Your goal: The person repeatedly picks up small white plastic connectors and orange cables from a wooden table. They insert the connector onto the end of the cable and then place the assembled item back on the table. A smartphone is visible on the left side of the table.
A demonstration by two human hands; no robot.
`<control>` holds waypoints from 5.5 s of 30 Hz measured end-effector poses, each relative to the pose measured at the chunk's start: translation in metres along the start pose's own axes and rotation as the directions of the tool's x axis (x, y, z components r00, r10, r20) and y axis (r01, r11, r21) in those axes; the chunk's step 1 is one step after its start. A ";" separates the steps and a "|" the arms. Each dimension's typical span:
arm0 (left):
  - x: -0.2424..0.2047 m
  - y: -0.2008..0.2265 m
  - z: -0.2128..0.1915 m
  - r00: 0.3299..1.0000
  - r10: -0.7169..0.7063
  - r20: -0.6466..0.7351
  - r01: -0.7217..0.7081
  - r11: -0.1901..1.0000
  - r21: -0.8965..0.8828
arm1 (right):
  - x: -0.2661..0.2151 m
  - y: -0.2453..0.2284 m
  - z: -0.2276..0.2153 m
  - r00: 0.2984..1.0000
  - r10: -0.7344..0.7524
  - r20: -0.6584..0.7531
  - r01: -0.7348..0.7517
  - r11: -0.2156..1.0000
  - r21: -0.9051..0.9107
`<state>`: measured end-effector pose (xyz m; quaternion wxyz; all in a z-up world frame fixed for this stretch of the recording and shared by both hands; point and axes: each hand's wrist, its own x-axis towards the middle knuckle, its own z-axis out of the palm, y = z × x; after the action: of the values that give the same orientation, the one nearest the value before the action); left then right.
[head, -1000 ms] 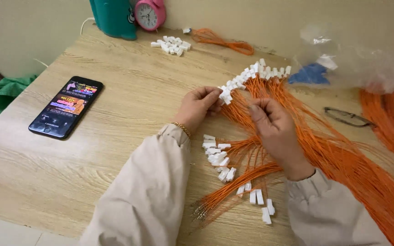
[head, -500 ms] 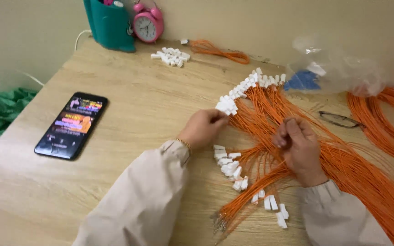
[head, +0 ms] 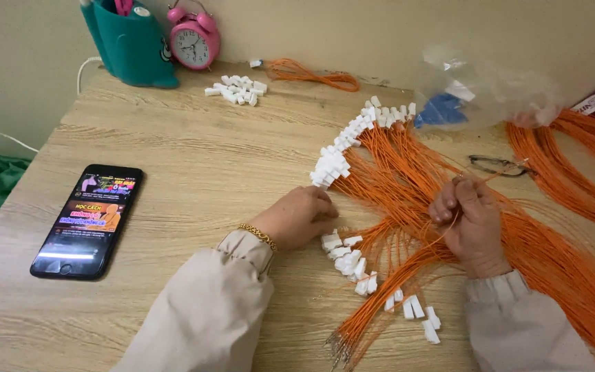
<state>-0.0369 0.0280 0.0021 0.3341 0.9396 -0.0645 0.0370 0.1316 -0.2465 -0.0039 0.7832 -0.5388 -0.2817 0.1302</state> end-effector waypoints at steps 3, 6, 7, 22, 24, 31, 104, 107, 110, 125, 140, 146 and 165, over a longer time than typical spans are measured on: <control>-0.007 0.022 -0.018 0.998 -0.066 0.013 0.067 0.974 -0.217 | -0.001 -0.004 0.009 1.000 0.009 0.004 -0.009 0.999 0.032; -0.011 0.045 -0.025 0.997 -0.028 0.077 0.044 0.974 -0.222 | 0.001 -0.005 0.013 0.998 0.019 0.052 -0.023 0.998 0.065; -0.012 0.045 -0.023 0.996 -0.030 0.081 0.047 0.975 -0.218 | 0.002 -0.006 0.013 0.999 0.019 0.050 -0.022 0.997 0.070; -0.006 0.011 -0.021 0.988 -0.035 0.152 0.051 0.994 -0.100 | 0.003 -0.008 0.024 0.986 0.120 0.115 -0.121 0.993 -0.006; -0.003 0.010 -0.018 0.993 -0.038 0.111 0.049 0.994 -0.095 | 0.001 -0.006 0.025 0.991 0.083 0.103 -0.080 0.996 -0.034; 0.002 0.013 -0.015 0.963 -0.255 -0.088 0.207 0.908 -0.364 | 0.007 -0.042 0.087 0.944 0.270 0.190 -0.191 0.916 -0.352; 0.040 -0.011 0.034 0.850 -0.526 -0.024 0.030 0.094 -0.995 | 0.023 -0.012 0.106 0.949 0.093 0.301 0.139 0.735 -0.664; 0.040 -0.009 0.033 0.850 -0.526 -0.030 0.028 0.103 -0.994 | 0.024 -0.010 0.106 0.949 0.109 0.297 0.123 0.738 -0.663; 0.038 -0.004 0.031 0.848 -0.528 -0.037 0.024 0.108 -0.994 | 0.023 -0.014 0.109 0.948 0.121 0.295 0.110 0.746 -0.657; 0.044 -0.004 0.037 0.840 -0.540 -0.056 0.000 0.104 -0.995 | 0.019 -0.009 0.111 0.946 0.124 0.299 0.124 0.716 -0.688; 0.041 0.004 0.033 0.850 -0.513 -0.116 -0.056 0.130 -0.990 | 0.021 -0.017 0.109 0.934 0.064 0.351 0.197 0.726 -0.659; 0.044 -0.006 0.034 0.829 -0.528 -0.184 -0.096 0.189 -0.977 | 0.021 -0.053 0.120 0.915 -0.089 0.394 0.353 0.649 -0.673; 0.030 0.015 0.026 0.793 -0.469 -0.389 -0.194 0.411 -0.891 | 0.019 -0.039 0.121 0.609 0.613 0.504 0.435 0.273 -0.858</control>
<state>-0.0090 -0.0031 -0.0055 0.7873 0.5490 0.1158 0.2557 0.0724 -0.1584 0.0692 0.0681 -0.7906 -0.5726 0.2060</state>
